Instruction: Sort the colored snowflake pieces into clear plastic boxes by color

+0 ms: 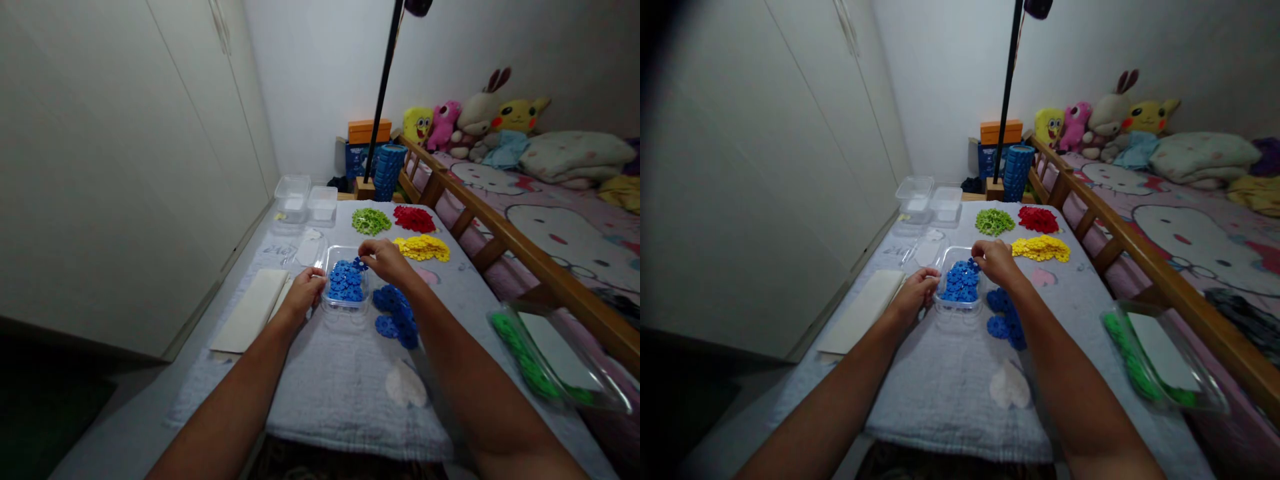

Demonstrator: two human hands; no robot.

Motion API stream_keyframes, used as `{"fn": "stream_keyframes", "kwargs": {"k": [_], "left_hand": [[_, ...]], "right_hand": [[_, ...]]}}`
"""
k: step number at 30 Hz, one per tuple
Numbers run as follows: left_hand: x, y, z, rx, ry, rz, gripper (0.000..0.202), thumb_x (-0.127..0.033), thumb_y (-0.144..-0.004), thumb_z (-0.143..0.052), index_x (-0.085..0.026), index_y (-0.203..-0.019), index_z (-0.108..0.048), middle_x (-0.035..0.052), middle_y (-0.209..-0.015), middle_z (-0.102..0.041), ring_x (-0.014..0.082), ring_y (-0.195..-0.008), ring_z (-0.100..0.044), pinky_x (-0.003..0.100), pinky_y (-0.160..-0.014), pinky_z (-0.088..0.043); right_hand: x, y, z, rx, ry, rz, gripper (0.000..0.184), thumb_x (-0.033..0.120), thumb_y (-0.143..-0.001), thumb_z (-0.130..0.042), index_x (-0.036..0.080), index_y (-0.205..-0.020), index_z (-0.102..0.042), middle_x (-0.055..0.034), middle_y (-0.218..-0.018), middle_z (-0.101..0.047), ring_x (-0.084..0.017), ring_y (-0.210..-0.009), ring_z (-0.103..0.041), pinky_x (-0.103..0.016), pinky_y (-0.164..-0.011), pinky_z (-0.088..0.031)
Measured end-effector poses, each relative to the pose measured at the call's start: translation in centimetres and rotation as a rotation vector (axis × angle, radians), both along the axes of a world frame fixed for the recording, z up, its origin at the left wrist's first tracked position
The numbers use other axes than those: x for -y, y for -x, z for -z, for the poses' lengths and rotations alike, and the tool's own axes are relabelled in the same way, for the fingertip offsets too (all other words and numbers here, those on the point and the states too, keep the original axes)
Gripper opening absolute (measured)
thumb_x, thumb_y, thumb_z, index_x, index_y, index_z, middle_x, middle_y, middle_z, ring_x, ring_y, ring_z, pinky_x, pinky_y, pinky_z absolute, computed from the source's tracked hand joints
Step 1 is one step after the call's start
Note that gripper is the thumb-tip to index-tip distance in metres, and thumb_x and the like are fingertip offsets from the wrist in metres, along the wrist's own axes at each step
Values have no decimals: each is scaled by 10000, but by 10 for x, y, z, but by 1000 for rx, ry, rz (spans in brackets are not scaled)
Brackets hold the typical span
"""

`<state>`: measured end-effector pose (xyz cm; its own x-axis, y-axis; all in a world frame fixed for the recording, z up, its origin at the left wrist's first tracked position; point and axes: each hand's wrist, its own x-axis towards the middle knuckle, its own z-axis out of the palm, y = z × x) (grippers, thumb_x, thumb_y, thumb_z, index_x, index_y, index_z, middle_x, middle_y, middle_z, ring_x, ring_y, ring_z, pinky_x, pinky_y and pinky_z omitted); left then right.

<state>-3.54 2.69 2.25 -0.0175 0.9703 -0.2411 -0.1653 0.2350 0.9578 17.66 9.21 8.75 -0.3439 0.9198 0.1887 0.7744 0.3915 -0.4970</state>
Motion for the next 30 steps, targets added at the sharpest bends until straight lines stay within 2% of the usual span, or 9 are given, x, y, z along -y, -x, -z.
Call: {"fn": "stream_keyframes", "kwargs": {"k": [3,8,11,13,18,21,25,30], "left_hand": [[0,0,0,1,0,-4,289,-306,-657,-655,-205,-900,-535,-98,-505,-454,61,-367,-336,192,-374,-232],[0,0,0,23,-6,0,289,-302,-657,-662,-206,-895,-528,-101,-503,-449,56,-362,-321,187,-376,-219],[0,0,0,27,-4,6,291,-313,-660,-671,-206,-891,-529,-103,-503,-444,56,-362,-321,186,-376,-217],[0,0,-1,27,-4,4,294,-314,-658,-678,-205,-889,-534,-101,-510,-450,55,-364,-329,184,-379,-223],[1,0,-1,17,1,-1,287,-304,-657,-675,-201,-889,-541,-98,-510,-453,56,-362,-336,184,-384,-224],[1,0,-2,16,2,-1,283,-295,-654,-677,-200,-885,-543,-99,-504,-448,55,-362,-328,183,-384,-214],[1,-1,-2,5,-6,-6,280,-288,-646,-672,-196,-880,-548,-97,-503,-450,55,-366,-329,181,-383,-216],[2,-1,-4,-9,-9,-6,275,-290,-648,-659,-194,-882,-551,-95,-511,-453,55,-366,-325,183,-382,-218]], "right_hand": [[-3,13,3,152,-14,10,127,156,-844,-627,231,-875,-725,-26,-913,-758,-247,-1000,-591,-389,-894,-346],[-4,16,15,234,-45,66,167,170,-865,-623,243,-962,-737,-62,-1080,-742,-289,-1105,-547,-427,-928,-331],[-1,2,20,199,-108,142,192,171,-863,-620,233,-1004,-735,-93,-1173,-706,-304,-1140,-529,-436,-933,-345],[2,-12,21,140,-127,167,189,177,-867,-607,226,-999,-732,-101,-1161,-701,-303,-1132,-536,-438,-939,-357],[20,-49,25,15,-87,54,139,219,-861,-610,215,-944,-721,-86,-1065,-716,-263,-1053,-586,-418,-975,-382],[37,-62,31,73,-1,9,153,219,-830,-640,223,-956,-727,-74,-1040,-719,-258,-1030,-591,-402,-955,-391],[56,-65,43,222,83,9,211,245,-780,-710,223,-988,-742,-91,-1072,-695,-275,-1038,-572,-386,-921,-388],[61,-66,51,268,102,55,306,248,-735,-756,216,-1039,-732,-96,-1079,-666,-268,-1028,-566,-364,-895,-399]]}}
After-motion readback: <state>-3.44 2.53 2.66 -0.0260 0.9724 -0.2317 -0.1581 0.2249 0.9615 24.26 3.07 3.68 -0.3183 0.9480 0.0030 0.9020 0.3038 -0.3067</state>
